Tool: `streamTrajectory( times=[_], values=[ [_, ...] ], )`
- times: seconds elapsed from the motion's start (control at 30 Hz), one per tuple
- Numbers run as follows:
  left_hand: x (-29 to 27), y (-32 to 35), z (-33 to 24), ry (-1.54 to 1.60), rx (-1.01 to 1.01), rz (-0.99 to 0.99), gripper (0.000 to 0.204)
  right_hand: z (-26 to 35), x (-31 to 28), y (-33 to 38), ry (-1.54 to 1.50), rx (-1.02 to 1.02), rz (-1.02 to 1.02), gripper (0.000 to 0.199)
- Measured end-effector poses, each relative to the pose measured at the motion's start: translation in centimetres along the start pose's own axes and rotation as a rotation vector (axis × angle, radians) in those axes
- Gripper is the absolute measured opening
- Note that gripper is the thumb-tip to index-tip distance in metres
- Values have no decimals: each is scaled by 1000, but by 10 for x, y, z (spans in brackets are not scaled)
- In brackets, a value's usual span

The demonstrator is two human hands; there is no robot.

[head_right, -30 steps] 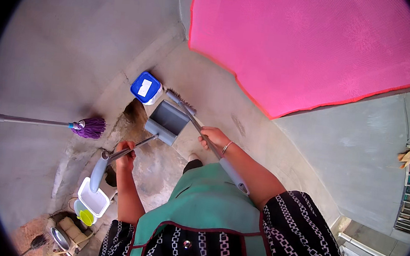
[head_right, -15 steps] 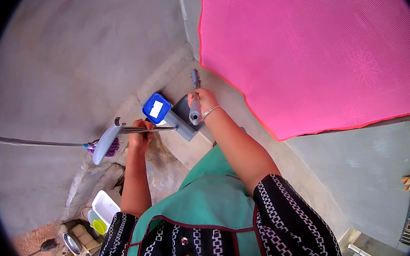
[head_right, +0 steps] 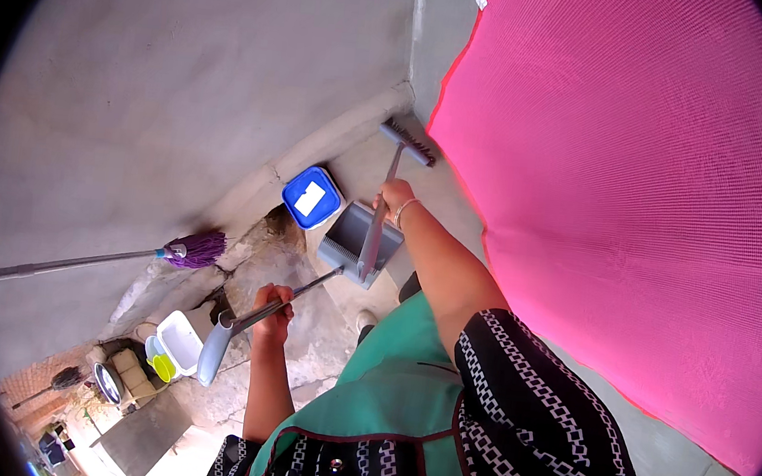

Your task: The person sweeps a tiled floor with a broom and dustpan, collecting debris into the dustpan. They then wash a metal bowl in the sink and rinse it. Finally, the person sorts green peas in a large bowl on a wooden table.

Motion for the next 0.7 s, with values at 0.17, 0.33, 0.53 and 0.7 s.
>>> streamTrajectory(
  times=[0.17,0.33,0.53,0.7],
  values=[
    [-34,5,8,-34,-77,-44,32,-62,2,19,507,176,308,4],
    [-38,6,-16,-92,-77,36,28,-60,-32,115,464,393,342,11],
    [10,19,-63,-190,9,177,31,18,-5,147,-337,335,208,16],
    [83,9,-98,-316,52,232,35,107,4,50,-830,228,83,14]
  ],
)
Point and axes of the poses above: each hand's wrist, its own y-axis away from the middle knuckle, its own x-axis out of the palm, z = x × y, the point moved 7 cm from there along -y, towards the middle knuckle, and after that the axes turned 5 degrees about -x, right-handed, at the moved point
